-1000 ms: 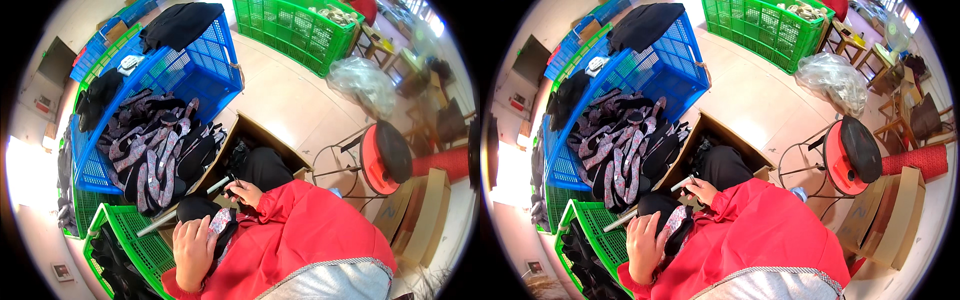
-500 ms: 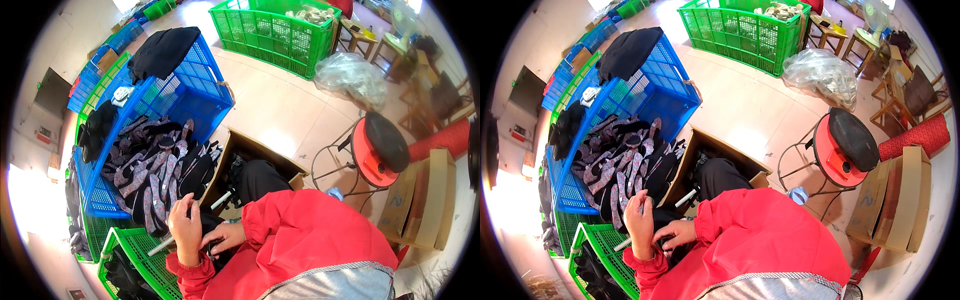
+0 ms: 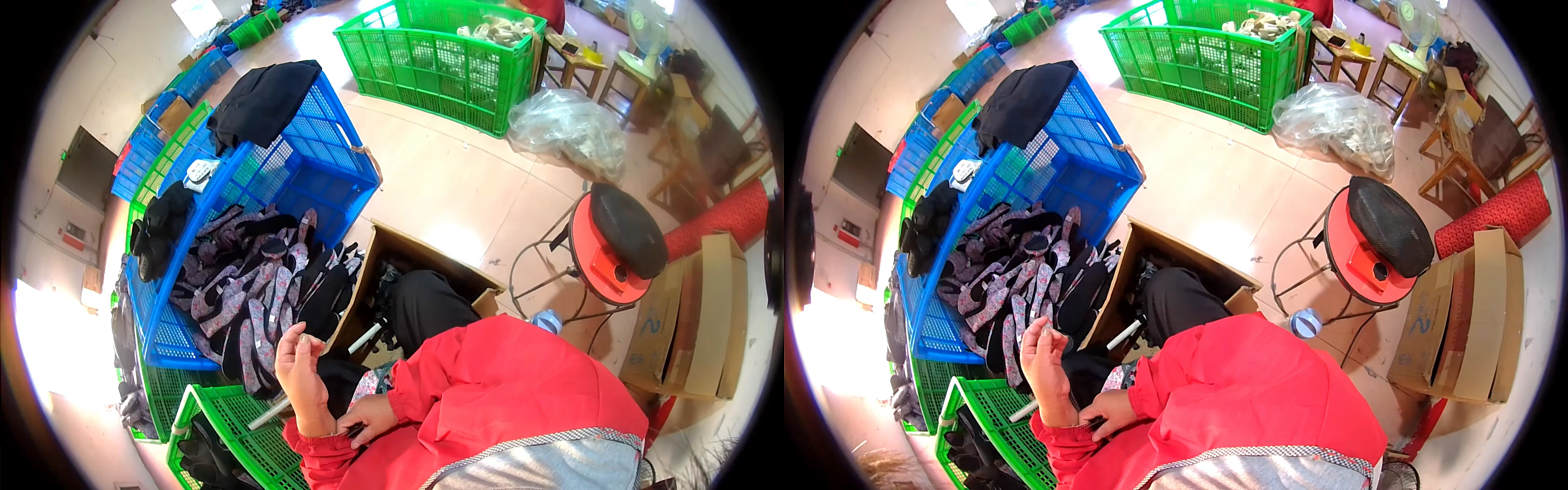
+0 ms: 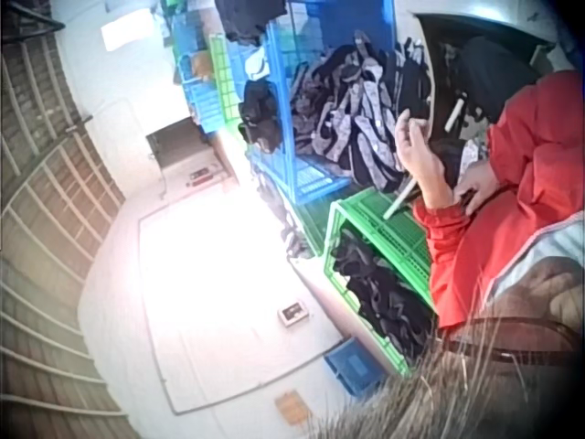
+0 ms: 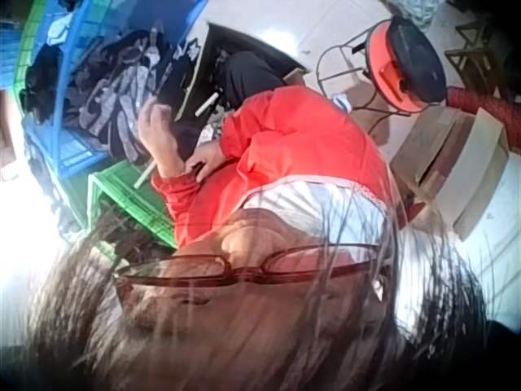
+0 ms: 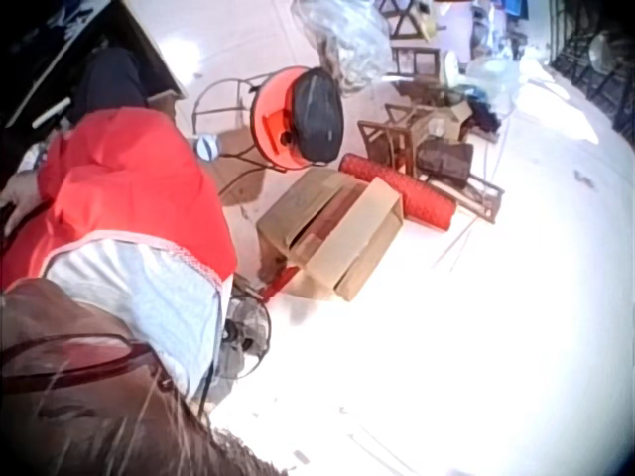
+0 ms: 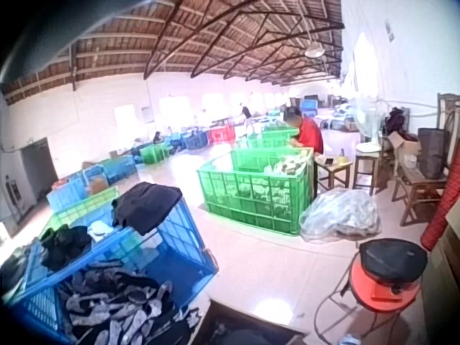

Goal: The person sits on the floor in a workshop and uses a small blade to trim loose threads and fabric from the edges of black slip-on shoes. They pick up shoes from a blue crate, perform the trimming, and place the finished items into a green crate.

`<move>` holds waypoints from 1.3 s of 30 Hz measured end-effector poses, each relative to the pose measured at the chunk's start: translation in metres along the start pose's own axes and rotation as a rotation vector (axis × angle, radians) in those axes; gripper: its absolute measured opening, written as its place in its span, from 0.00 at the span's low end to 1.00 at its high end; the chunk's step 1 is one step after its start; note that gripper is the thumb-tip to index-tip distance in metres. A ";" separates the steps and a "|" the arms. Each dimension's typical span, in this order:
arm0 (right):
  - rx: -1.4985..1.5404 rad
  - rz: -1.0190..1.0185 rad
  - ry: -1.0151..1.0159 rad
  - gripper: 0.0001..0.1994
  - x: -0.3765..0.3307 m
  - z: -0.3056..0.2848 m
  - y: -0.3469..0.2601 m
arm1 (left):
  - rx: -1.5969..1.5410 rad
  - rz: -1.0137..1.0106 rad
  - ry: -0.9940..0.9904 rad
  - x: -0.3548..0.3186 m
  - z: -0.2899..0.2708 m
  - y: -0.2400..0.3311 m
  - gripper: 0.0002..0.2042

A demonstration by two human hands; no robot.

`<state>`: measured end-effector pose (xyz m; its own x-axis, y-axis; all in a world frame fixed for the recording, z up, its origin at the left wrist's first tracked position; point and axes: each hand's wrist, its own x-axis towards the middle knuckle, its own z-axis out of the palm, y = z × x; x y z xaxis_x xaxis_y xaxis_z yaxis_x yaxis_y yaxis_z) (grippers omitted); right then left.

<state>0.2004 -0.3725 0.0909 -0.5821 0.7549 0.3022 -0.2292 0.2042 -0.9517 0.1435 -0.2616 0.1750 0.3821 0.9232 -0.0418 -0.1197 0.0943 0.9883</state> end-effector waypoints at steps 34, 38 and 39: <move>0.496 0.407 0.374 0.15 -0.052 -0.061 -0.028 | 0.278 0.057 0.017 -0.032 -0.045 -0.019 0.10; 0.598 0.389 0.593 0.07 -0.104 -0.078 -0.008 | 0.294 -0.071 -0.052 -0.049 -0.049 -0.020 0.09; 0.588 0.418 0.608 0.06 -0.111 -0.077 -0.001 | 0.326 -0.079 -0.069 -0.053 -0.054 -0.020 0.09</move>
<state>0.3257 -0.4085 0.0541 -0.2377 0.9253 -0.2955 -0.5474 -0.3789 -0.7462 0.0763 -0.2928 0.1499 0.4407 0.8894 -0.1215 0.2083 0.0304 0.9776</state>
